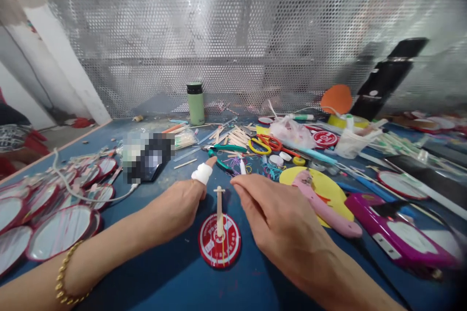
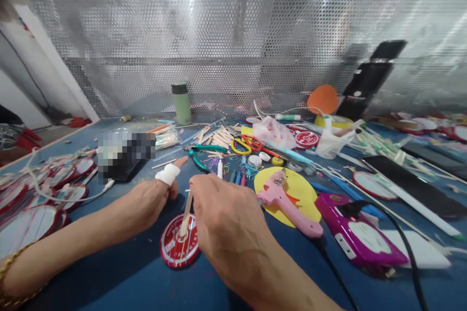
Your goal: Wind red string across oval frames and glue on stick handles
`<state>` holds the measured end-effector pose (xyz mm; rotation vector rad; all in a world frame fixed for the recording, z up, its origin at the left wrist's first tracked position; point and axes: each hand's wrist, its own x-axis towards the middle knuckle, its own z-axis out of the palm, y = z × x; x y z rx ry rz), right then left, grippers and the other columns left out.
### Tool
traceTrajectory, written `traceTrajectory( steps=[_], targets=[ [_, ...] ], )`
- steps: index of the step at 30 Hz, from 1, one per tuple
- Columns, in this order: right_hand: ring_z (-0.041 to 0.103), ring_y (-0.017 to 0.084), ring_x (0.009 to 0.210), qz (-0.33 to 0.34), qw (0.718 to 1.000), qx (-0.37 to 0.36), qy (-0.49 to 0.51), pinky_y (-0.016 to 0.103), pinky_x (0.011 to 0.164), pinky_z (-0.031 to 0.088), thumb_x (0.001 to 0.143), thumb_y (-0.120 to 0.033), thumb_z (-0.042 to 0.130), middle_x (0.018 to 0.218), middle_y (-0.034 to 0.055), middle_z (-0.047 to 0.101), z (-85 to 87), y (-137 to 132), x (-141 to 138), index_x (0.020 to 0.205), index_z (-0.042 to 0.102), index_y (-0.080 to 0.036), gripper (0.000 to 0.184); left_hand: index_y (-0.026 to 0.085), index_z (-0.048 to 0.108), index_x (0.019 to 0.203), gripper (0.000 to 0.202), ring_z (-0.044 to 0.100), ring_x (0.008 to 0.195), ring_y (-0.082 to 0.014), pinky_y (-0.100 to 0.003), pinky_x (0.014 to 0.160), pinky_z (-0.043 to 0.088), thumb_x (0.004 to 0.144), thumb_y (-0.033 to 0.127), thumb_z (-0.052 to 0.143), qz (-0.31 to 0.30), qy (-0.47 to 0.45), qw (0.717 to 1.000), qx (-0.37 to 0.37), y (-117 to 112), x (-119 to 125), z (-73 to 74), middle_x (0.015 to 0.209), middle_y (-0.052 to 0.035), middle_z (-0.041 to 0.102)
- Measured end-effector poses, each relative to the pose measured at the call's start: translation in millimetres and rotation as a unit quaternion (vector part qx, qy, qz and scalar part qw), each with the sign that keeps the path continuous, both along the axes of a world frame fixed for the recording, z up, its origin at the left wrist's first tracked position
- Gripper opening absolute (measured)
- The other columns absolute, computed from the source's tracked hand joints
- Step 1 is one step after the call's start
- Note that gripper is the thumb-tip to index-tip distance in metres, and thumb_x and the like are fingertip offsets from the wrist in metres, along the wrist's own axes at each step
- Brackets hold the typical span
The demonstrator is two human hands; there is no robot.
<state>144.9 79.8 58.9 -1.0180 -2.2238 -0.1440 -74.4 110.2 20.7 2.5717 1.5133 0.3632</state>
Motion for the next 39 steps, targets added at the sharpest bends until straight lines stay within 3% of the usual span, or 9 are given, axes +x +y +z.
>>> traceTrajectory(
  steps=[3, 6, 11, 16, 21, 25, 32, 36, 39],
  targets=[
    [0.065, 0.016, 0.065, 0.002, 1.000, 0.027, 0.015, 0.026, 0.054, 0.044, 0.096, -0.016, 0.044, 0.085, 0.0048, 0.072, 6.7, -9.2, 2.2, 0.104, 0.063, -0.017, 0.021, 0.016, 0.055, 0.102, 0.033, 0.051, 0.061, -0.0152, -0.029, 0.061, 0.040, 0.078, 0.002, 0.037, -0.014, -0.003, 1.000, 0.006, -1.1, -1.2, -3.2, 0.072, -0.0021, 0.058],
    [0.068, 0.017, 0.069, 0.001, 0.999, 0.042, -0.002, 0.027, 0.063, 0.049, 0.098, -0.019, 0.042, 0.083, 0.0043, 0.073, 9.5, -14.3, 2.3, 0.106, 0.063, -0.019, 0.022, 0.015, 0.050, 0.119, 0.048, 0.051, 0.064, -0.0159, -0.029, 0.063, 0.041, 0.076, 0.000, 0.038, -0.024, -0.004, 1.000, 0.010, -1.7, -1.2, -5.0, 0.077, -0.0034, 0.060],
    [0.064, 0.016, 0.056, -0.025, 0.998, 0.057, -0.003, 0.027, 0.049, 0.043, 0.099, -0.019, 0.038, 0.079, 0.0039, 0.074, 4.9, -4.6, -1.2, 0.099, 0.065, -0.020, 0.027, 0.015, 0.053, 0.107, 0.039, 0.053, 0.066, -0.0165, -0.029, 0.064, 0.042, 0.074, 0.000, 0.038, -0.017, -0.001, 1.000, 0.003, -3.1, 3.6, 3.0, 0.078, -0.0053, 0.061],
    [0.066, 0.018, 0.064, -0.062, 0.998, -0.022, -0.013, 0.028, 0.058, 0.045, 0.098, -0.021, 0.041, 0.078, 0.0049, 0.072, -4.6, 14.8, -5.0, 0.097, 0.067, -0.018, 0.026, 0.015, 0.052, 0.103, 0.034, 0.055, 0.065, -0.0179, -0.030, 0.061, 0.040, 0.076, -0.002, 0.039, 0.027, 0.012, 0.999, -0.030, -3.0, 9.8, 11.1, 0.076, -0.0057, 0.061],
    [0.066, 0.018, 0.071, -0.080, 0.991, -0.107, -0.033, 0.028, 0.066, 0.043, 0.097, -0.019, 0.044, 0.079, 0.0041, 0.071, -7.3, 30.0, -5.7, 0.093, 0.066, -0.018, 0.023, 0.016, 0.052, 0.093, 0.025, 0.057, 0.071, -0.0183, -0.030, 0.064, 0.038, 0.081, -0.001, 0.037, 0.041, -0.024, 0.999, -0.025, 4.1, 7.8, 4.3, 0.078, -0.0067, 0.062],
    [0.065, 0.017, 0.070, -0.091, 0.986, -0.135, -0.041, 0.027, 0.064, 0.041, 0.098, -0.019, 0.043, 0.079, 0.0039, 0.072, -10.6, 35.5, -5.6, 0.090, 0.066, -0.018, 0.024, 0.016, 0.052, 0.093, 0.024, 0.058, 0.072, -0.0183, -0.029, 0.064, 0.037, 0.082, 0.000, 0.038, 0.036, -0.047, 0.998, -0.020, 7.5, 5.9, -0.6, 0.078, -0.0060, 0.062],
    [0.070, 0.020, 0.086, -0.097, 0.978, -0.173, -0.059, 0.028, 0.075, 0.044, 0.097, -0.021, 0.044, 0.091, 0.0067, 0.075, -16.9, 36.7, -8.4, 0.099, 0.069, -0.020, 0.024, 0.013, 0.055, 0.096, 0.021, 0.062, 0.079, -0.0230, -0.032, 0.066, 0.040, 0.083, 0.003, 0.041, 0.066, -0.023, 0.996, -0.049, 4.8, 10.1, 4.0, 0.087, -0.0120, 0.067],
    [0.070, 0.020, 0.088, -0.110, 0.977, -0.168, -0.075, 0.027, 0.076, 0.045, 0.096, -0.022, 0.045, 0.092, 0.0074, 0.076, -16.3, 36.5, -9.6, 0.101, 0.069, -0.021, 0.025, 0.011, 0.055, 0.108, 0.029, 0.064, 0.081, -0.0241, -0.032, 0.065, 0.041, 0.082, 0.006, 0.042, 0.074, -0.010, 0.996, -0.040, 3.2, 11.9, 6.2, 0.089, -0.0129, 0.068],
    [0.071, 0.022, 0.087, -0.122, 0.975, -0.167, -0.085, 0.029, 0.074, 0.045, 0.096, -0.023, 0.045, 0.093, 0.0078, 0.076, -17.4, 39.1, -8.6, 0.104, 0.068, -0.021, 0.025, 0.012, 0.052, 0.116, 0.037, 0.065, 0.084, -0.0234, -0.032, 0.068, 0.043, 0.081, 0.007, 0.043, 0.046, -0.019, 0.999, -0.012, 2.9, 12.2, 7.9, 0.095, -0.0126, 0.069]
  ],
)
